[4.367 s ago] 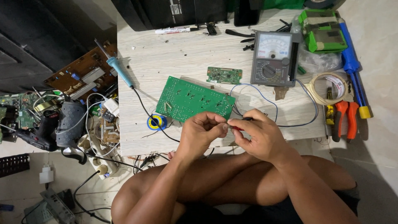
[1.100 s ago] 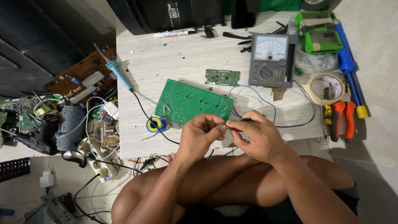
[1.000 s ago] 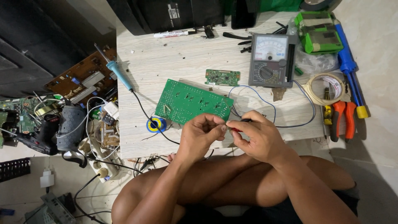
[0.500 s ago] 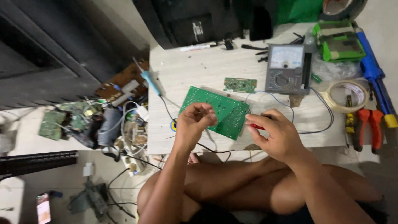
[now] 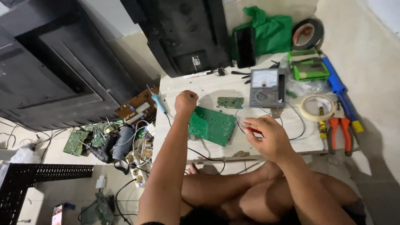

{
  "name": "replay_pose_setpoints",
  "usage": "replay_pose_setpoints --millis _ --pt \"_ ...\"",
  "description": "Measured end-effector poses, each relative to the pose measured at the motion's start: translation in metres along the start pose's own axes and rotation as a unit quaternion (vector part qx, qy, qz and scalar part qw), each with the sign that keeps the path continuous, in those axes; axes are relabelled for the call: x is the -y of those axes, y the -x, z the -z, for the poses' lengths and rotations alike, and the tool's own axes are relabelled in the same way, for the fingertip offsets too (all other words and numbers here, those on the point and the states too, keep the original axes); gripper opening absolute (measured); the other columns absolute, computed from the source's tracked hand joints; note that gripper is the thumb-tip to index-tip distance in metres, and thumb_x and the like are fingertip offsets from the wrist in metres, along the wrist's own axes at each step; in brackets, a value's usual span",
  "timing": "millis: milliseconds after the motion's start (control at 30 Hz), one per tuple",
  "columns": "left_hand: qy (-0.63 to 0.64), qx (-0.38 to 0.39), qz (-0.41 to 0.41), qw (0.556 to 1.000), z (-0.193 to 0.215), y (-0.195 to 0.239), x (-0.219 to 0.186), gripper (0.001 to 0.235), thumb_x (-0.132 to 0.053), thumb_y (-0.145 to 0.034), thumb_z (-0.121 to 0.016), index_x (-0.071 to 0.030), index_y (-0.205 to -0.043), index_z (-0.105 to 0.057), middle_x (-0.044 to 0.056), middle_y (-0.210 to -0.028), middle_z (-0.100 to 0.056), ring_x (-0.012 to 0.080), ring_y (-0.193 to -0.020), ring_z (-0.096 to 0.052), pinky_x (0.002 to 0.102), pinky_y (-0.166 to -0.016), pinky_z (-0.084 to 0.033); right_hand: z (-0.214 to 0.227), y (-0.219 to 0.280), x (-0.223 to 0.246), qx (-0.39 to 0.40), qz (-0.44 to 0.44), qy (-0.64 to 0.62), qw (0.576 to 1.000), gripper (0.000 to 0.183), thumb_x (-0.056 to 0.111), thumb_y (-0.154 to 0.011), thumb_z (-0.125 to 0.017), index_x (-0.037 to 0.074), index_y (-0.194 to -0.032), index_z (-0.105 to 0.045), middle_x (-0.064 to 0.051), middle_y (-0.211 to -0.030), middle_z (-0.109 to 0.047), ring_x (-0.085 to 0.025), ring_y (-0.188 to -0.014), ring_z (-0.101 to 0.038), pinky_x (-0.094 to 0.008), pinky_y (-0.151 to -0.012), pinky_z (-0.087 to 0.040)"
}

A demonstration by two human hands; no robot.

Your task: The person sits on the floor and uses a multimeter to test a small green circuit board. They hold the board with one hand and touch the probes to various points on the board with the other hand.

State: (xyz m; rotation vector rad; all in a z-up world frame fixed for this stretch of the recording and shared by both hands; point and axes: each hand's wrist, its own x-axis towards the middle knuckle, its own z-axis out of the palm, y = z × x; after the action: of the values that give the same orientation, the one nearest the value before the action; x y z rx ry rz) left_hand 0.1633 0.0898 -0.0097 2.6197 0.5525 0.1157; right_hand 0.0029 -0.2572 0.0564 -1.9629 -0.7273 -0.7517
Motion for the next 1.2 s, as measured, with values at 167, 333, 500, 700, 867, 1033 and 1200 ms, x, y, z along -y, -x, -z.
replay_pose_setpoints --millis 167,333,500,700,867,1033,1200 --pt "-0.045 -0.019 0.037 0.998 -0.014 -0.024 0.007 0.028 -0.039 -0.100 -0.059 -0.022 -0.109 -0.079 0.008 -0.097 -0.078 0.0326 -0.102 -0.075 0.051 -0.089 -0.062 0.013 -0.004 -0.007 -0.025 -0.022 -0.010 0.999 0.022 0.013 -0.091 -0.077 0.006 -0.112 -0.078 -0.012 -0.078 -0.071 -0.030 -0.075 -0.071 -0.037 -0.058 -0.062" --pt "0.099 -0.095 -0.049 0.989 0.084 0.120 -0.036 0.032 -0.039 -0.101 -0.058 -0.018 -0.116 -0.077 0.015 -0.088 -0.072 0.0395 -0.093 -0.069 0.055 -0.086 -0.054 0.026 -0.014 0.004 -0.026 -0.041 -0.036 0.998 0.023 0.010 -0.094 -0.075 0.000 -0.114 -0.076 -0.018 -0.084 -0.076 -0.037 -0.082 -0.073 -0.038 -0.064 -0.063" --pt "0.174 -0.167 -0.060 0.968 0.122 0.235 0.024 0.023 -0.023 -0.094 -0.071 -0.013 -0.113 -0.080 0.016 -0.097 -0.076 0.0329 -0.086 -0.073 0.045 -0.078 -0.058 0.017 0.000 -0.003 0.038 -0.065 0.003 0.997 0.027 0.020 -0.093 -0.075 0.008 -0.117 -0.075 -0.011 -0.085 -0.079 -0.033 -0.087 -0.073 -0.042 -0.076 -0.063" --pt "0.081 -0.163 0.038 0.983 0.114 0.309 0.151 0.024 -0.029 -0.095 -0.071 -0.016 -0.114 -0.079 0.011 -0.095 -0.075 0.0314 -0.087 -0.072 0.045 -0.077 -0.058 -0.009 0.026 -0.010 0.084 -0.118 0.009 0.989 0.033 0.023 -0.090 -0.075 0.012 -0.121 -0.072 -0.011 -0.089 -0.079 -0.034 -0.089 -0.074 -0.043 -0.079 -0.062" --pt "-0.082 -0.095 -0.098 0.987 0.120 0.359 0.137 0.029 -0.033 -0.088 -0.071 -0.015 -0.109 -0.078 0.020 -0.095 -0.074 0.0446 -0.091 -0.070 0.057 -0.082 -0.056 -0.024 0.055 -0.012 0.106 -0.112 0.043 0.987 0.031 0.017 -0.094 -0.072 0.008 -0.123 -0.074 -0.018 -0.100 -0.076 -0.038 -0.093 -0.073 -0.046 -0.079 -0.062" --pt "-0.173 -0.015 -0.107 0.979 0.113 0.376 0.134 0.031 -0.049 -0.096 -0.061 -0.025 -0.111 -0.075 0.007 -0.109 -0.074 0.0322 -0.115 -0.068 0.049 -0.099 -0.050 -0.010 0.095 -0.017 0.092 -0.088 0.047 0.991 0.027 0.015 -0.100 -0.075 0.010 -0.127 -0.074 -0.012 -0.092 -0.075 -0.033 -0.089 -0.074 -0.044 -0.077 -0.061" --pt "-0.165 -0.065 -0.148 0.973 0.146 0.413 0.093 0.032 -0.051 -0.094 -0.060 -0.029 -0.112 -0.074 0.003 -0.110 -0.074 0.0294 -0.116 -0.067 0.048 -0.100 -0.048 0.020 0.102 0.007 0.052 -0.134 0.020 0.989 0.020 0.017 -0.108 -0.075 0.011 -0.127 -0.070 -0.006 -0.083 -0.075 -0.021 -0.079 -0.072 -0.033 -0.071 -0.060"
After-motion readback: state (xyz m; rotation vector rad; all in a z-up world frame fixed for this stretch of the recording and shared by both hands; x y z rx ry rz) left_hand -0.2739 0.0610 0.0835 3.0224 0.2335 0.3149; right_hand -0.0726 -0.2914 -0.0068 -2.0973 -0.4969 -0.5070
